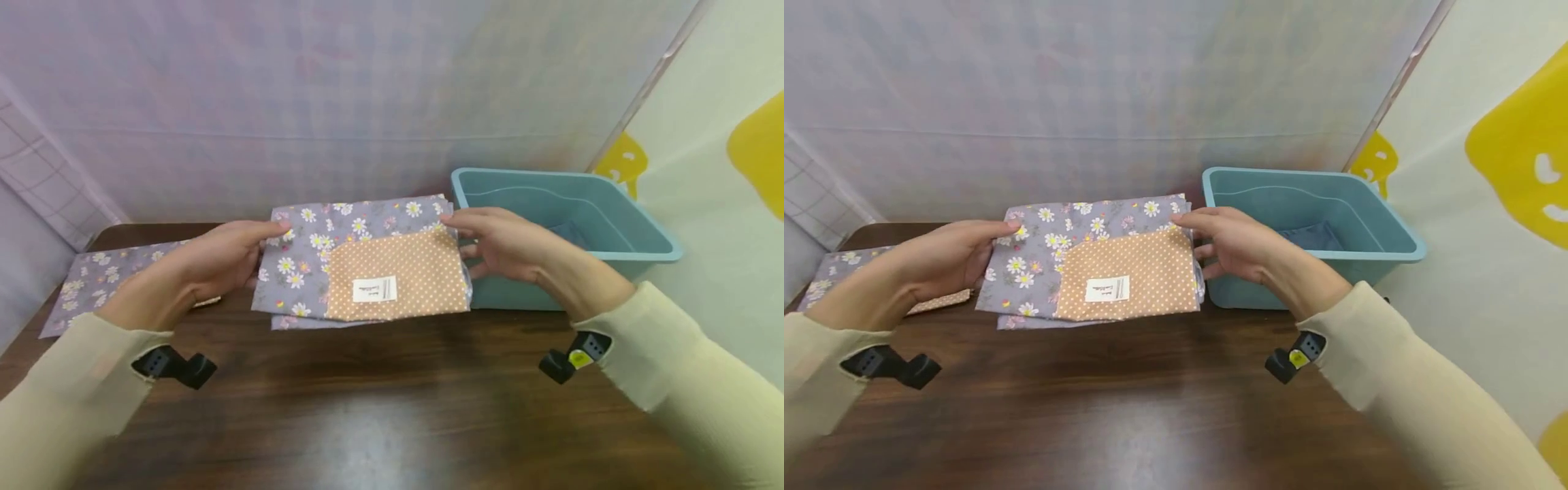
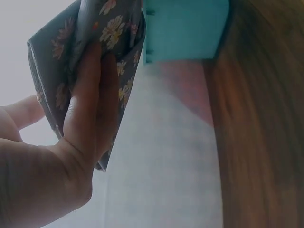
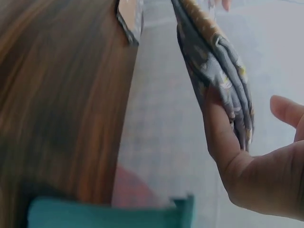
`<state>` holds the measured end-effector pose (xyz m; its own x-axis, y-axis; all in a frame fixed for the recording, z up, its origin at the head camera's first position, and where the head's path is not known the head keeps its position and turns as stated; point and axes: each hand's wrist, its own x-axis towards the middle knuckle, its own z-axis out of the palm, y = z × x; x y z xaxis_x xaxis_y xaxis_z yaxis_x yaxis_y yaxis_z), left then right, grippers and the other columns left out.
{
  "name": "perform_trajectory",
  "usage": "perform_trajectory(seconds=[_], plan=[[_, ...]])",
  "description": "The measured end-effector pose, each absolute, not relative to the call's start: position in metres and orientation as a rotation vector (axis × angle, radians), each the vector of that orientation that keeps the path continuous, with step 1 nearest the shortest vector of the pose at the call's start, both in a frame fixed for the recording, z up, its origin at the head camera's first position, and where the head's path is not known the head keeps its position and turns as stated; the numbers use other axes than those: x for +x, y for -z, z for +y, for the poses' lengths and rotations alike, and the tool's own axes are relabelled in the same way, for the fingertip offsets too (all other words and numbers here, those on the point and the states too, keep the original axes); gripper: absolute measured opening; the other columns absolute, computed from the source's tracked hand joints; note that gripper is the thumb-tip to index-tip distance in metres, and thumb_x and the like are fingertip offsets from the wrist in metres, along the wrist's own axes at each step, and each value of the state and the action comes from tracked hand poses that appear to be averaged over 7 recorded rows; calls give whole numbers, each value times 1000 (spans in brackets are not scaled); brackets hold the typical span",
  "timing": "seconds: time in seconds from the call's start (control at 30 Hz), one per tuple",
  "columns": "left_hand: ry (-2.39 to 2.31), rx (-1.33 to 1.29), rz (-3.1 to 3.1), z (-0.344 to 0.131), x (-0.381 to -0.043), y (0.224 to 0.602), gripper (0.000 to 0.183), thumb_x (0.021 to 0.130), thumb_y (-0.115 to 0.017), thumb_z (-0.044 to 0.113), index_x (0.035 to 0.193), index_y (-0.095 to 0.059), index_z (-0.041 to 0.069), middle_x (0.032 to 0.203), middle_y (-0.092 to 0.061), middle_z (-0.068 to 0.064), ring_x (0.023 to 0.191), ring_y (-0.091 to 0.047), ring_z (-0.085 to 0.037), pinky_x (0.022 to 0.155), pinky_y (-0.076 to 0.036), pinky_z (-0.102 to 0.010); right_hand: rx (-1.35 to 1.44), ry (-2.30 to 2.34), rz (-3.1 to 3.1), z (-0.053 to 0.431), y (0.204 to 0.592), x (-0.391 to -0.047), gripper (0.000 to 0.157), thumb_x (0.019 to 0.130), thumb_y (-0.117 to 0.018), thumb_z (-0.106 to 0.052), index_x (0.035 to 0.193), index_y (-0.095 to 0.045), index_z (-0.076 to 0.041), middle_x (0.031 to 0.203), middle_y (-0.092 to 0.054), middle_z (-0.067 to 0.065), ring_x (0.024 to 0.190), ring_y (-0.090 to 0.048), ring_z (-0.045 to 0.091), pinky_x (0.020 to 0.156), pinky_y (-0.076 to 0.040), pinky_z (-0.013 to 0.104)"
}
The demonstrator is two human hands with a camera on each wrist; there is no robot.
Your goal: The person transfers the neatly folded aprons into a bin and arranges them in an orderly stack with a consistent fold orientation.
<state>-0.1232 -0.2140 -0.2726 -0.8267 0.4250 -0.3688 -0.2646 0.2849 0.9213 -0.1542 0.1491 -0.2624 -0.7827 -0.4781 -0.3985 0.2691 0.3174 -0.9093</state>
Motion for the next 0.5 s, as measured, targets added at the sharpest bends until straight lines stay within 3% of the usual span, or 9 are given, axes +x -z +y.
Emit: perform_trajectory(seconds=[0.2,0.33,0.5], plan=[[-1699,140,1944,-215,-119,269,40,110,-37,41,134,-46,9,104,-68,5,94,-69,-10,86,-59,-33,-191,1422,2059,141,251,-154,80,106,-46,-47,162,-8,-4,168,-16,19,149,-33,43,105,-51,49],[-1806,142,1887,-212,-121,272,36,110,-39,34,131,-48,7,105,-66,0,90,-69,-12,85,-60,-32,-160,1367,2115,140,249,-158,88,105,-46,-51,163,5,-8,171,-2,18,153,-21,48,116,-36,63],[-1876,136,1857,-211,-122,280,32,110,-40,31,130,-51,8,110,-63,-3,88,-67,-14,84,-61,-34,-70,1320,2190,135,253,-160,93,103,-49,-55,163,5,-8,171,4,17,154,-16,48,120,-27,65]])
